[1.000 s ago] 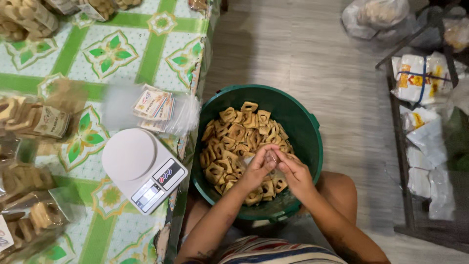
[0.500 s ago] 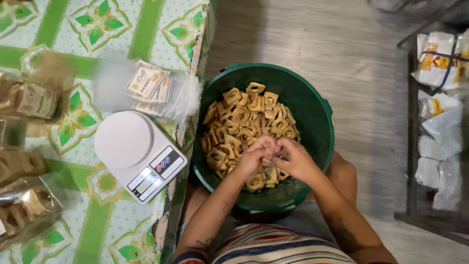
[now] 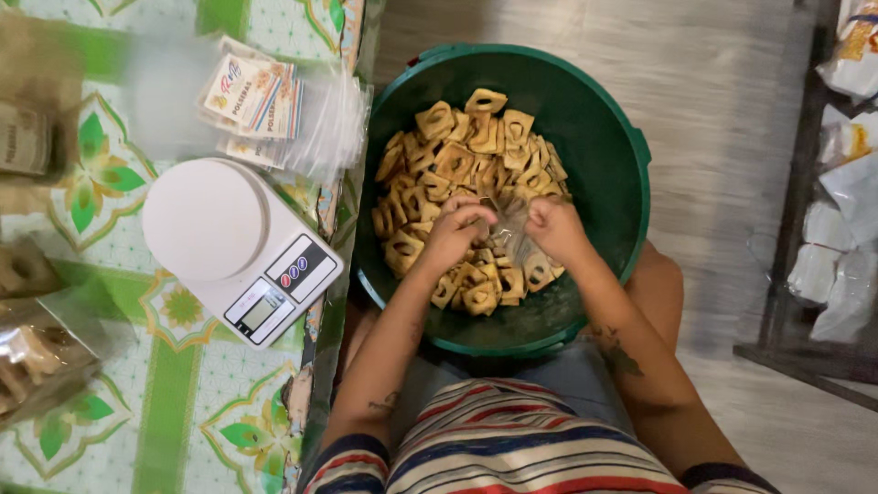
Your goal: The person scoops square crackers from a green bucket into clear plastic bags, weighs the filled bags on a digital scale, and places them on a table. They repeat this process, filling multiple bags and arranging them alongside previously packed items.
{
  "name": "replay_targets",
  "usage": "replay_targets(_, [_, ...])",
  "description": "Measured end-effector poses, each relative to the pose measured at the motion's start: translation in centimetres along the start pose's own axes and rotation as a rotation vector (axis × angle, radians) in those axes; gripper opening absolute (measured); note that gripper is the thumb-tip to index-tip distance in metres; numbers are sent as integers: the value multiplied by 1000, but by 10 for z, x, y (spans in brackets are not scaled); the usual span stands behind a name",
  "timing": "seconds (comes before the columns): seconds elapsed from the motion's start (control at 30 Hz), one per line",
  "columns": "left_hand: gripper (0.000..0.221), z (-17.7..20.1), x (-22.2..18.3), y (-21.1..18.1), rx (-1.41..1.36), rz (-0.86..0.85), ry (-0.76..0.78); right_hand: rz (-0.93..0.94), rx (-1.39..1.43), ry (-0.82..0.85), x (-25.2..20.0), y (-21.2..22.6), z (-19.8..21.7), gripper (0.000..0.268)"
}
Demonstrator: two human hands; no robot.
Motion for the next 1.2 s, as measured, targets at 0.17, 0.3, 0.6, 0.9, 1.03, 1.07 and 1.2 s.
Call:
replay_targets(0.17, [8,3,12,17,331,74,-117,287,-12,-18,-17,38,-9,25])
replay_targets(0.3, [26,14,5,15,474,190,-249,316,-16,-160,-28,46,-18,20])
replay_targets(0.6, [65,-9,-8,-99,950,-17,116,495,-281,65,-36,78,0,23])
replay_targets(0.9, [56,-28,-21,-135,991,-133,291,121,-681,588,9,61,-46,36])
replay_targets(1.03, [24,-89,-36,-148,871,-283,392,131,-957,570,26,13,-102,49])
replay_targets(1.07, [21,-93,-37,-158,836,-360,358,227,-960,488,42,-1,-106,45])
replay_targets(1.2, [41,-78,-26,-165,684,-275,558,22,-554,428,66,-42,-97,46])
Point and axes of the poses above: each hand's wrist, its own x-axis towards the middle knuckle, its own z-axis out of the back of the hand, y = z × x, the point moved 2 cm from there along x, towards the middle knuckle
